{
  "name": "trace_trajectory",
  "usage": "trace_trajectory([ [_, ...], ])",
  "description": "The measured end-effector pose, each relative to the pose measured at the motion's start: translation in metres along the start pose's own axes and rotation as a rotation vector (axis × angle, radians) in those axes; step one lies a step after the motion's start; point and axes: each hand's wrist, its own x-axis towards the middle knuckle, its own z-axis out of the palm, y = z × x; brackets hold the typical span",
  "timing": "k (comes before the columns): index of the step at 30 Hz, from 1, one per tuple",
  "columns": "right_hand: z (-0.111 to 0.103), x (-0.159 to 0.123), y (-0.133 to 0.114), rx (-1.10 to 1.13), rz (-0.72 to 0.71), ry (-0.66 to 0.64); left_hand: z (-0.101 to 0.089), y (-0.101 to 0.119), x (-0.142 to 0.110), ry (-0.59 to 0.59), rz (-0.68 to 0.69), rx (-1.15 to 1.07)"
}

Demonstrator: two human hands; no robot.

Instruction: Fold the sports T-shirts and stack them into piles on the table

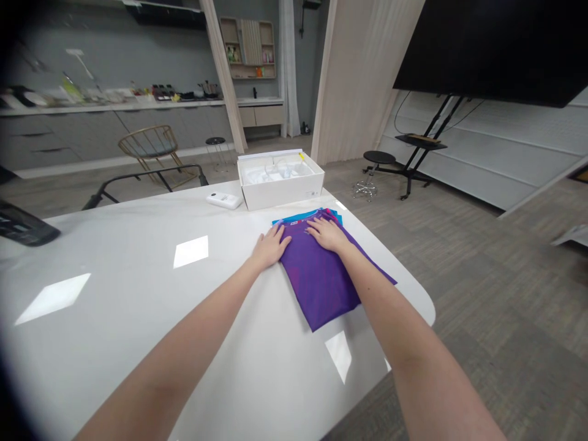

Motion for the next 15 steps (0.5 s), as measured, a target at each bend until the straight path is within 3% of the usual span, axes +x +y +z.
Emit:
trace_trajectory([
  [3,-0.008,-0.011,0.017,-0.092,0.202,0.027,-0.010,-0.023,-0.018,0.007,-0.050,0.043],
  [6,-0.021,-0.025,0.016,-0.125,0.317,0.133,-0.022,-0.034,-0.044,0.135,0.003,0.091],
  [9,-0.026,-0.050,-0.007,-0.046,0.192,0.205,-0.031,-0.032,-0.077,0.196,0.080,0.055],
  [12,-0.022,-0.087,-0.036,0.066,0.014,0.164,-0.034,-0.024,-0.115,0.123,0.195,-0.026],
  [15,-0.012,-0.125,-0.044,0.106,0.011,0.084,-0.033,-0.017,-0.153,0.034,0.293,-0.099],
])
